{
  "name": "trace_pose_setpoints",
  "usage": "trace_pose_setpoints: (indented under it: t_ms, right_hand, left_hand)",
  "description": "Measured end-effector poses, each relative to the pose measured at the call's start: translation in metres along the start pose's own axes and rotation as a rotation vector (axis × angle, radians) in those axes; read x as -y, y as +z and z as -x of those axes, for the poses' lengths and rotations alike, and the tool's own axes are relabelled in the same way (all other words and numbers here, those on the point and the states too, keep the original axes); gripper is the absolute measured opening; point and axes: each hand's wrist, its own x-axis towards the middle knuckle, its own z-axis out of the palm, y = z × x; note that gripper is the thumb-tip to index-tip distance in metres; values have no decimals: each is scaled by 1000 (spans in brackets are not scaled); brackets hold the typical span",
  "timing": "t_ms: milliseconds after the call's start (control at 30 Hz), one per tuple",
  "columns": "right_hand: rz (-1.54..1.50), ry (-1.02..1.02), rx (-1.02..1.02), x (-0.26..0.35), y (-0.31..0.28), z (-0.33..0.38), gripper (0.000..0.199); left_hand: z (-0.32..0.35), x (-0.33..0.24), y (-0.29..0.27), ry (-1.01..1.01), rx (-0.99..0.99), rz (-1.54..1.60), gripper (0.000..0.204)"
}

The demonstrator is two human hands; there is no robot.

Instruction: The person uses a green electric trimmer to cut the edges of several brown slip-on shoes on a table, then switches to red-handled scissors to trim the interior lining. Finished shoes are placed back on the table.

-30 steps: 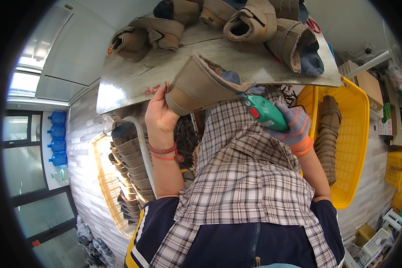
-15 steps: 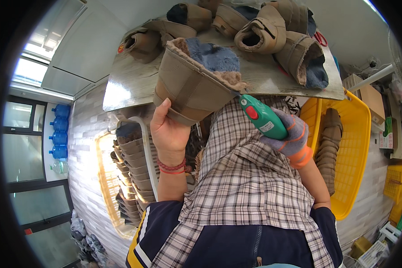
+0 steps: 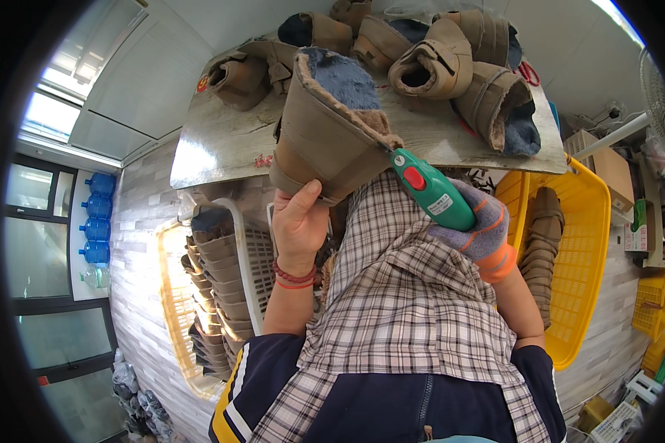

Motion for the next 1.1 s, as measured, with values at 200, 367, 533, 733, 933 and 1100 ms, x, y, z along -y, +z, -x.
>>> trace_pose_setpoints:
  t_ms: [200,367,533,733,933,1100]
  right_hand:
    - [-34,131,68,7,-6,-3,65]
    - [-70,176,9,9,-6,-3,64]
    - [-136,211,-36,8,-7,-1,64]
    - [-190,343,-65,10,-10,0,63]
    - [-324,449,-113,21,-14,-3,60]
    - [-337,497,-122,17,-21,-6,57]
  left_hand:
    - [1,15,3,68,68,-163,35]
    - [4,23,3,91,104,-574,28]
    - [2,26,7,151,162,-988,23]
    - [-2,32,-11,399,383,-1496,23]
    - [-10,26,17,548,461,-1624,30]
    - [-3,35,5,396,510,-1583,36]
